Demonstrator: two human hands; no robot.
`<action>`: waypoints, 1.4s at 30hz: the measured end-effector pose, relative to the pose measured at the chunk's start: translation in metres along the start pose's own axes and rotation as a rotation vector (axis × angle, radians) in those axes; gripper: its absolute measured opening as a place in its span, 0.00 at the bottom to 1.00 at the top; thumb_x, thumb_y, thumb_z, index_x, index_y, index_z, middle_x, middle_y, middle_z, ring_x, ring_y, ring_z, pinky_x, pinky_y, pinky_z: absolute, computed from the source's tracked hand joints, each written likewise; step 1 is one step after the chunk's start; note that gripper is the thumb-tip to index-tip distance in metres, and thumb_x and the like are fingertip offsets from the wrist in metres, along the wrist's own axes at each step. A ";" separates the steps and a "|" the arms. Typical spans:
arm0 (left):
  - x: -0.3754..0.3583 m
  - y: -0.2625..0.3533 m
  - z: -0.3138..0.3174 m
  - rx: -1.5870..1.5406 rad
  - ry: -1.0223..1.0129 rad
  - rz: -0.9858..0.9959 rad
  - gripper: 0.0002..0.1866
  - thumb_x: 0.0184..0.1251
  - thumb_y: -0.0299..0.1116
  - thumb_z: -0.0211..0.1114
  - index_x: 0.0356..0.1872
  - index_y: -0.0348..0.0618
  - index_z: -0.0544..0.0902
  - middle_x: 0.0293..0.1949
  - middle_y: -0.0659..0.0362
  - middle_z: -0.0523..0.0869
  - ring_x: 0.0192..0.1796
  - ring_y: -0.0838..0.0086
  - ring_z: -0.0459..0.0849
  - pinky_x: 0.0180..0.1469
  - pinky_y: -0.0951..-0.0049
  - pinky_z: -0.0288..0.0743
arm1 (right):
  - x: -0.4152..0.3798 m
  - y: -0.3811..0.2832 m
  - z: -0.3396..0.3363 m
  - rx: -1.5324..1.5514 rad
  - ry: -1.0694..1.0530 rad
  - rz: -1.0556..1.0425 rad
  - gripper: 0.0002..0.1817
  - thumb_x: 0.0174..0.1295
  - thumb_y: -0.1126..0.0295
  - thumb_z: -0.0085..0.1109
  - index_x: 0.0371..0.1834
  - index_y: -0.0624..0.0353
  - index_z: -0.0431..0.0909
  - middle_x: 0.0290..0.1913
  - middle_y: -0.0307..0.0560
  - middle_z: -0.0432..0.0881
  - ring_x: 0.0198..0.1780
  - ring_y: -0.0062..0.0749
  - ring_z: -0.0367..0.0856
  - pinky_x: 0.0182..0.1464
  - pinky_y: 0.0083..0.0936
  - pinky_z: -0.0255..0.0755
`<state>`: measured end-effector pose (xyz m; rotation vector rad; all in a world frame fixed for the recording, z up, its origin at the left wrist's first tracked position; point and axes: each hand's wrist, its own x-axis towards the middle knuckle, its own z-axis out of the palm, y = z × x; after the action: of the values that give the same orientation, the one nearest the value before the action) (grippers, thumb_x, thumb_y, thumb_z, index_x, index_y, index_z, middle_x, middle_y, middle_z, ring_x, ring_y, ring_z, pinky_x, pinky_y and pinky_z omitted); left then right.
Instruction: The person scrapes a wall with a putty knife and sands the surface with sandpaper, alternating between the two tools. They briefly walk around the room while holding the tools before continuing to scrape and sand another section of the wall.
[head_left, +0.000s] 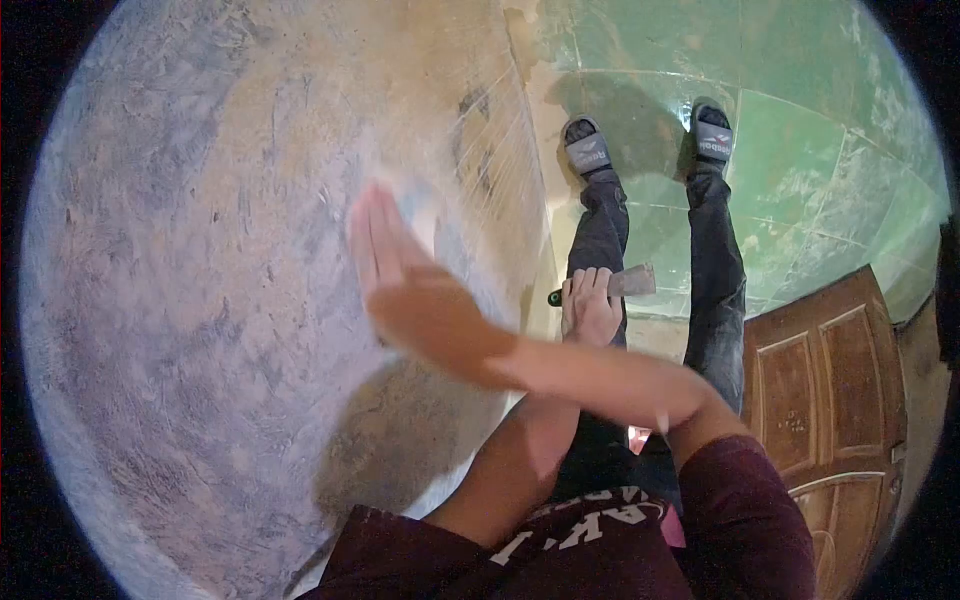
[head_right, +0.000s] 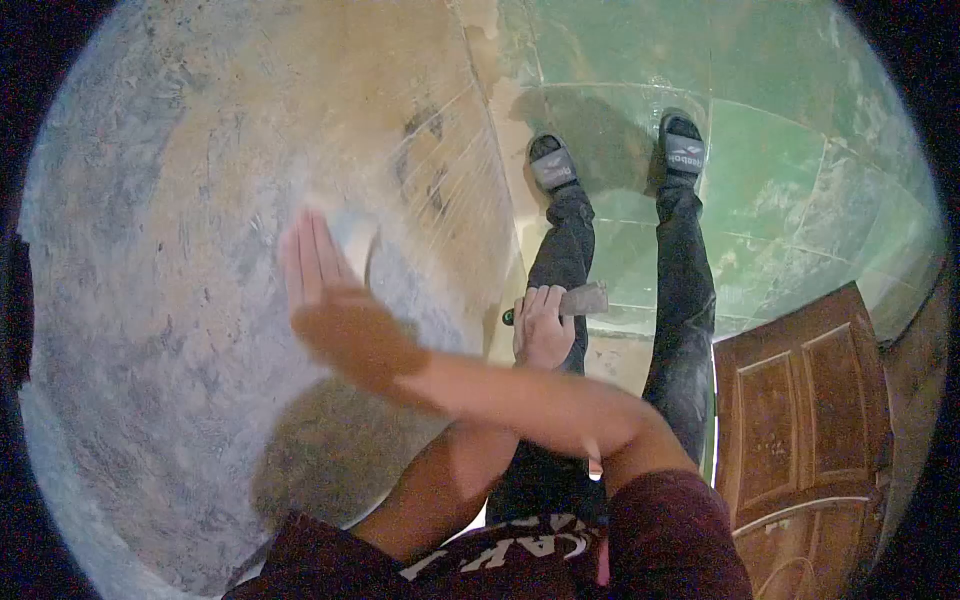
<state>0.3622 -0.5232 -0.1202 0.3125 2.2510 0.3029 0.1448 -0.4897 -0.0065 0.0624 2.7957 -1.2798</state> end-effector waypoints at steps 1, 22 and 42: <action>-0.004 -0.001 0.002 0.030 -0.022 -0.021 0.10 0.64 0.35 0.61 0.43 0.43 0.81 0.39 0.53 0.82 0.48 0.56 0.78 0.55 0.56 0.68 | 0.015 0.011 0.016 -0.001 -0.008 0.008 0.32 0.61 0.71 0.49 0.65 0.88 0.65 0.63 0.78 0.74 0.69 0.62 0.73 0.75 0.37 0.66; 0.007 0.006 -0.010 0.002 -0.031 -0.034 0.11 0.64 0.33 0.62 0.45 0.44 0.80 0.42 0.53 0.82 0.50 0.57 0.78 0.56 0.55 0.67 | 0.016 0.001 0.014 0.082 0.088 0.017 0.34 0.58 0.71 0.51 0.65 0.90 0.63 0.64 0.83 0.72 0.69 0.67 0.73 0.72 0.44 0.69; 0.006 0.006 -0.012 -0.006 0.000 -0.009 0.14 0.55 0.32 0.66 0.43 0.43 0.80 0.41 0.53 0.81 0.50 0.56 0.78 0.57 0.55 0.68 | 0.026 -0.015 -0.005 0.271 0.221 0.112 0.34 0.62 0.71 0.48 0.67 0.89 0.62 0.68 0.82 0.69 0.72 0.67 0.69 0.74 0.46 0.66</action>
<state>0.3498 -0.5168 -0.1145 0.2991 2.2501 0.3052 0.1178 -0.4954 0.0057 0.3917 2.7195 -1.7078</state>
